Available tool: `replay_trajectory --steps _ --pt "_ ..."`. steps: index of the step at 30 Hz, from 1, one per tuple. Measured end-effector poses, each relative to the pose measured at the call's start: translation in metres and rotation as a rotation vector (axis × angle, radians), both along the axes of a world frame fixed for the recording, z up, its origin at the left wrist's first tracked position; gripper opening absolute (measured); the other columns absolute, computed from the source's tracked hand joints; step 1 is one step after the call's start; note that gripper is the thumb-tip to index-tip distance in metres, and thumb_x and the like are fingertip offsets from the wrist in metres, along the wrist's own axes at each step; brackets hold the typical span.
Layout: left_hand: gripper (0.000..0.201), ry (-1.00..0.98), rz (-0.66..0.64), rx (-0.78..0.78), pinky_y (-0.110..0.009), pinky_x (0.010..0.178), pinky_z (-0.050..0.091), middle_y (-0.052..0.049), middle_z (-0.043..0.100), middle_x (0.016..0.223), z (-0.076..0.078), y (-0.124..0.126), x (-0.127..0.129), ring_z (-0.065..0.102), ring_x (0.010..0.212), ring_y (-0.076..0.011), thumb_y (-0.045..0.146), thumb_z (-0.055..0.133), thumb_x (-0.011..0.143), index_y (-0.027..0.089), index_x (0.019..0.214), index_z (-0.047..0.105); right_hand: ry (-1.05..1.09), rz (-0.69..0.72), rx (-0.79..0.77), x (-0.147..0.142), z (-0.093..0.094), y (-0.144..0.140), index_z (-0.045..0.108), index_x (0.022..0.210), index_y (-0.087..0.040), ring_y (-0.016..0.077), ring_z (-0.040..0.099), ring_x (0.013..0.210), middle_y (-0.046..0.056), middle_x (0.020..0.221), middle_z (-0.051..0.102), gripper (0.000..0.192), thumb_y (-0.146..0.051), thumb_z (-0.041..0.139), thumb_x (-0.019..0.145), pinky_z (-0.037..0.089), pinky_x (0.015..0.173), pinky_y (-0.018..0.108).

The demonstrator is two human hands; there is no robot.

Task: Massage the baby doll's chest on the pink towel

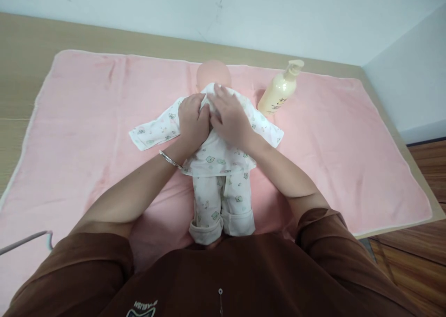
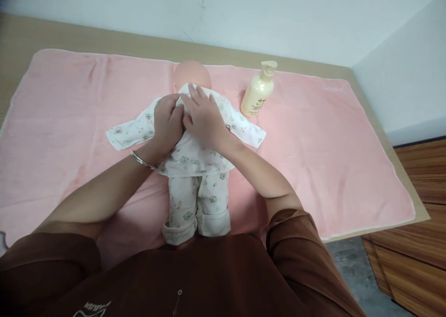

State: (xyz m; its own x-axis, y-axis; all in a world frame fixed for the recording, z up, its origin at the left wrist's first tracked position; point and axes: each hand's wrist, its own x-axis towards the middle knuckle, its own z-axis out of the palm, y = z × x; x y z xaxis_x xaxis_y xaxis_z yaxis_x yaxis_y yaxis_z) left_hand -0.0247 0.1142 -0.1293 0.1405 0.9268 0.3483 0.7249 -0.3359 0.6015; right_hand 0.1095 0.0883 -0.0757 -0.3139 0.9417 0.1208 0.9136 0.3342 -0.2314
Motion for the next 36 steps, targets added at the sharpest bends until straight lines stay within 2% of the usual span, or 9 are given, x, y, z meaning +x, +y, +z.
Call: replay_trajectory --steps 3,7,10,13,17,22,26,31,36 --pt "0.053 -0.049 0.034 -0.032 -0.048 0.102 0.047 -0.011 0.072 0.113 0.002 0.004 -0.003 0.064 0.112 -0.0253 0.049 0.02 0.103 0.02 0.107 0.065 -0.04 0.072 -0.102 0.001 0.008 -0.006 0.044 0.157 -0.017 0.0298 0.022 0.164 0.007 0.174 0.029 0.052 -0.021 0.041 0.105 0.025 0.135 0.056" --pt "0.055 -0.078 0.1 -0.027 -0.053 0.112 0.046 -0.013 0.071 0.13 0.009 0.012 -0.015 0.062 0.126 -0.031 0.056 0.03 0.098 0.02 0.119 0.067 0.023 0.179 -0.116 0.027 0.055 -0.025 0.039 0.161 -0.019 0.0297 0.02 0.165 0.006 0.176 0.021 0.058 -0.022 0.049 0.104 0.025 0.136 0.056" --pt "0.064 -0.121 0.132 0.085 -0.058 0.113 0.045 -0.008 0.065 0.143 0.029 0.011 -0.014 0.056 0.137 -0.0324 0.061 0.024 0.1 0.021 0.136 0.06 0.114 0.121 -0.006 0.061 0.088 -0.033 0.036 0.163 -0.019 0.0278 0.018 0.165 0.006 0.176 0.02 0.06 -0.024 0.05 0.104 0.022 0.137 0.055" --pt "0.067 -0.149 -0.036 0.139 -0.058 0.112 0.049 -0.003 0.063 0.146 0.057 0.007 0.012 0.054 0.141 -0.0307 0.066 0.018 0.103 0.027 0.147 0.05 0.186 -0.072 0.09 0.096 0.101 -0.027 0.035 0.163 -0.016 0.0273 0.015 0.165 0.006 0.176 0.018 0.06 -0.027 0.045 0.105 0.02 0.139 0.047" --pt "0.063 -0.297 -0.301 -0.094 -0.049 0.109 0.057 -0.006 0.063 0.148 0.087 0.019 0.071 0.058 0.142 -0.0257 0.056 0.006 0.11 0.028 0.152 0.044 0.131 -0.312 0.068 0.13 0.097 -0.01 0.024 0.165 -0.005 0.0354 0.013 0.164 0.016 0.176 0.018 0.065 -0.019 0.039 0.103 0.021 0.137 0.053" --pt "0.081 -0.441 -0.508 -0.582 -0.046 0.102 0.061 -0.016 0.068 0.136 0.114 0.047 0.125 0.063 0.137 -0.023 0.033 -0.019 0.106 0.011 0.153 0.044 0.076 -0.207 0.036 0.142 0.087 0.008 0.018 0.165 -0.002 0.0338 0.016 0.164 0.016 0.175 0.019 0.075 -0.003 0.039 0.093 0.017 0.137 0.058" --pt "0.081 -0.531 -0.421 -0.73 -0.051 0.1 0.061 -0.016 0.073 0.126 0.124 0.051 0.143 0.067 0.13 -0.0257 0.033 -0.015 0.106 0.009 0.146 0.051 0.08 -0.27 -0.006 0.138 0.082 0.014 0.026 0.163 -0.006 0.0316 0.017 0.165 0.015 0.175 0.023 0.07 -0.002 0.038 0.094 0.015 0.139 0.054" --pt "0.063 -1.207 -0.285 -1.049 -0.049 0.123 0.046 -0.008 0.062 0.146 0.128 0.042 0.15 0.043 0.151 -0.0206 0.044 0.012 0.107 0.014 0.159 0.029 0.013 -0.255 0.086 0.132 0.077 0.012 0.061 0.13 -0.013 0.0275 0.057 0.139 0.013 0.142 0.065 0.045 -0.005 0.03 0.097 0.03 0.131 0.051" --pt "0.064 -1.633 -0.255 -1.197 -0.034 0.13 0.039 -0.003 0.045 0.163 0.133 0.024 0.136 0.029 0.159 -0.0165 0.037 0.033 0.108 0.018 0.165 0.014 -0.079 -0.36 0.169 0.118 0.068 0.015 0.062 0.124 -0.014 0.0281 0.062 0.119 0.016 0.131 0.067 0.036 -0.016 0.033 0.102 0.05 0.103 0.042"
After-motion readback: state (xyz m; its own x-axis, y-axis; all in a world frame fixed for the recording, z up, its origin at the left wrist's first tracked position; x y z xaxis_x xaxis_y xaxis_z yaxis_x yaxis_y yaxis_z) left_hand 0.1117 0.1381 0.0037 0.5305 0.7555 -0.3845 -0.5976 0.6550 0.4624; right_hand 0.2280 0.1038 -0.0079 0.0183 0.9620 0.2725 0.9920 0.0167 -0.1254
